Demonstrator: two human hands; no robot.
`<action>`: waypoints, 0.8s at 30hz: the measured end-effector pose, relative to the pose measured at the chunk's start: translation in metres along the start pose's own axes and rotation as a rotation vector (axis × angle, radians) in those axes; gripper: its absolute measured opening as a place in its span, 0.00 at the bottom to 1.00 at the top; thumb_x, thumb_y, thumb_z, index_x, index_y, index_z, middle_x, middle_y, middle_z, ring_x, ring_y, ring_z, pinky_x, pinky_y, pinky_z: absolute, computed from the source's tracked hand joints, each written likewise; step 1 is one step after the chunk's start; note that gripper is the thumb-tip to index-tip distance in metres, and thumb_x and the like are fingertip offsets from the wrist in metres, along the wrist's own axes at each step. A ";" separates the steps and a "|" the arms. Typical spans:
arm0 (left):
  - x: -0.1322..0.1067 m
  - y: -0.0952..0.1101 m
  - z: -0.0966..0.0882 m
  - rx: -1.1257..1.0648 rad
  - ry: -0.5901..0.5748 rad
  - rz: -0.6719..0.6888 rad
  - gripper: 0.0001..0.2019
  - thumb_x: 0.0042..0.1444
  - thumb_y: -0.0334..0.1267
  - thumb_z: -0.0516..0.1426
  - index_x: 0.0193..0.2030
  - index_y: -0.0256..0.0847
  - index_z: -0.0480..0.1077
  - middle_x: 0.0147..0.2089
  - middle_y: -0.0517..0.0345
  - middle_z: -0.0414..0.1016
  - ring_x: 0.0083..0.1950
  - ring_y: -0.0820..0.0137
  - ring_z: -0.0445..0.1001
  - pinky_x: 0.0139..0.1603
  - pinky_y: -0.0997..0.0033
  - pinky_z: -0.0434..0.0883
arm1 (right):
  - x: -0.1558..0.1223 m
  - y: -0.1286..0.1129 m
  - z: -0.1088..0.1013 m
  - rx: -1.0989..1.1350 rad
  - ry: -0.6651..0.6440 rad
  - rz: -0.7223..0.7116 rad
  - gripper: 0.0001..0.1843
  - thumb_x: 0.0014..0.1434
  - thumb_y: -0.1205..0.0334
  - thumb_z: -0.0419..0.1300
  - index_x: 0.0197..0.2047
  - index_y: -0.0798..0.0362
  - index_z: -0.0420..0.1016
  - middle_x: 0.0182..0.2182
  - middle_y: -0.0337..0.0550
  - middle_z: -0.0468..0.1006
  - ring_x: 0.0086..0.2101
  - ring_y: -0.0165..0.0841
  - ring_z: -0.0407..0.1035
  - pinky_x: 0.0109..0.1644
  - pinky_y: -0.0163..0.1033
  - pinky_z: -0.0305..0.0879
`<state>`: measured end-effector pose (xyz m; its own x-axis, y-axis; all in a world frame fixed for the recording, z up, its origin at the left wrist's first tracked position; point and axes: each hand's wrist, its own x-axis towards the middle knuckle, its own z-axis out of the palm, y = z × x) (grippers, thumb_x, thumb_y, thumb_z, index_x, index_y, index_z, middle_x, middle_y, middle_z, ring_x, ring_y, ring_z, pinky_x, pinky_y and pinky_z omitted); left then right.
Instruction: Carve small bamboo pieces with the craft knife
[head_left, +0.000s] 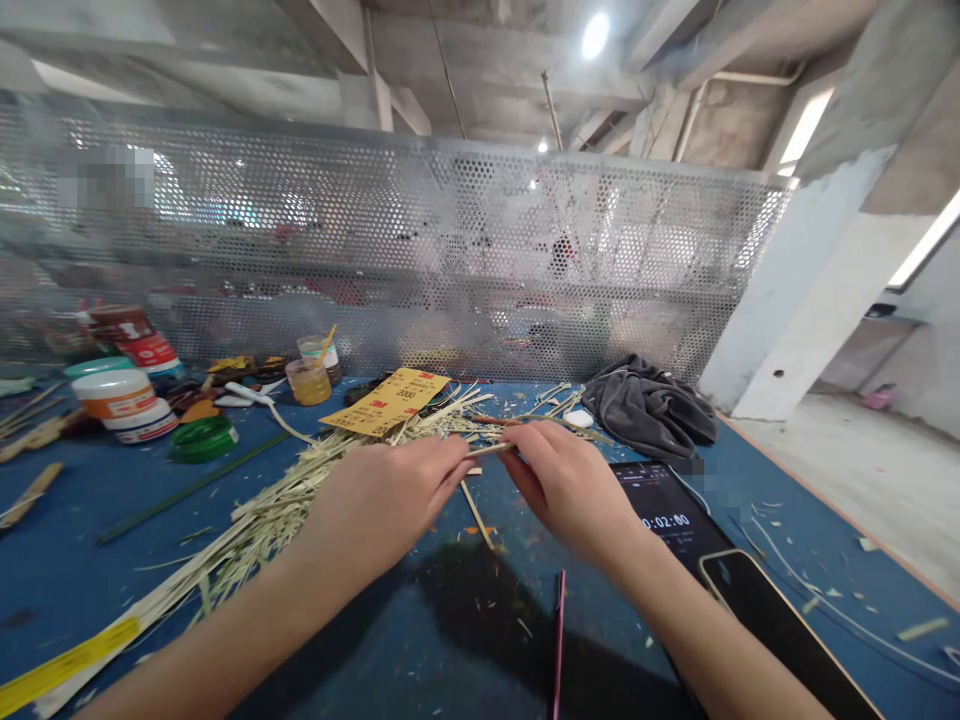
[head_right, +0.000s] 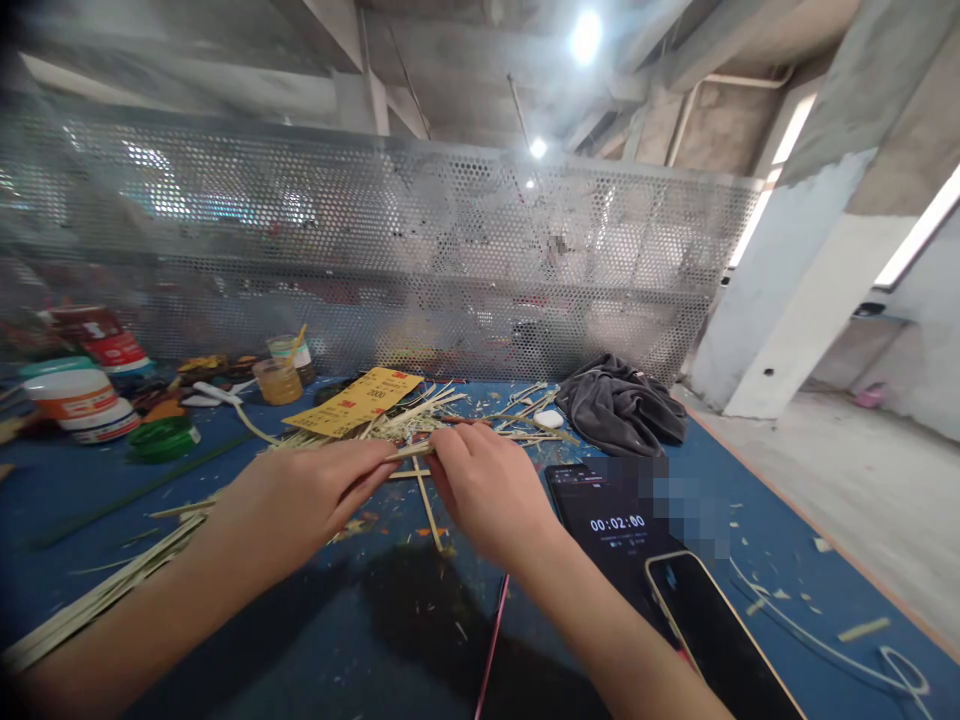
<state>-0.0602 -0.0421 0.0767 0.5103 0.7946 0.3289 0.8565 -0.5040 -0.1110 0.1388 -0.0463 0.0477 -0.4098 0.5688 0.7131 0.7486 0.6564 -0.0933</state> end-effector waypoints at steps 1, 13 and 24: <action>0.000 0.000 0.001 0.012 -0.002 0.006 0.20 0.66 0.49 0.42 0.38 0.45 0.71 0.34 0.59 0.79 0.34 0.64 0.77 0.29 0.69 0.59 | -0.001 0.000 -0.001 -0.029 0.002 -0.014 0.12 0.67 0.64 0.48 0.38 0.58 0.71 0.31 0.47 0.76 0.33 0.37 0.69 0.36 0.40 0.65; 0.010 0.018 0.030 -0.035 -0.204 0.055 0.18 0.68 0.45 0.41 0.43 0.45 0.71 0.39 0.55 0.80 0.40 0.61 0.79 0.34 0.67 0.68 | -0.031 0.010 -0.018 -0.158 -0.256 0.256 0.13 0.60 0.62 0.58 0.49 0.53 0.71 0.43 0.47 0.77 0.44 0.42 0.71 0.46 0.44 0.65; 0.008 0.026 0.126 -0.036 -0.249 0.173 0.11 0.65 0.38 0.46 0.44 0.43 0.69 0.39 0.51 0.79 0.37 0.58 0.80 0.35 0.64 0.72 | -0.270 0.061 -0.042 -0.462 -0.157 1.015 0.39 0.53 0.41 0.53 0.62 0.58 0.60 0.51 0.60 0.73 0.50 0.53 0.69 0.53 0.54 0.63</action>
<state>-0.0244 -0.0059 -0.0422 0.6555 0.7522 0.0670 0.7541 -0.6473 -0.1107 0.3171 -0.1810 -0.1212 0.4624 0.8127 0.3545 0.8806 -0.3739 -0.2912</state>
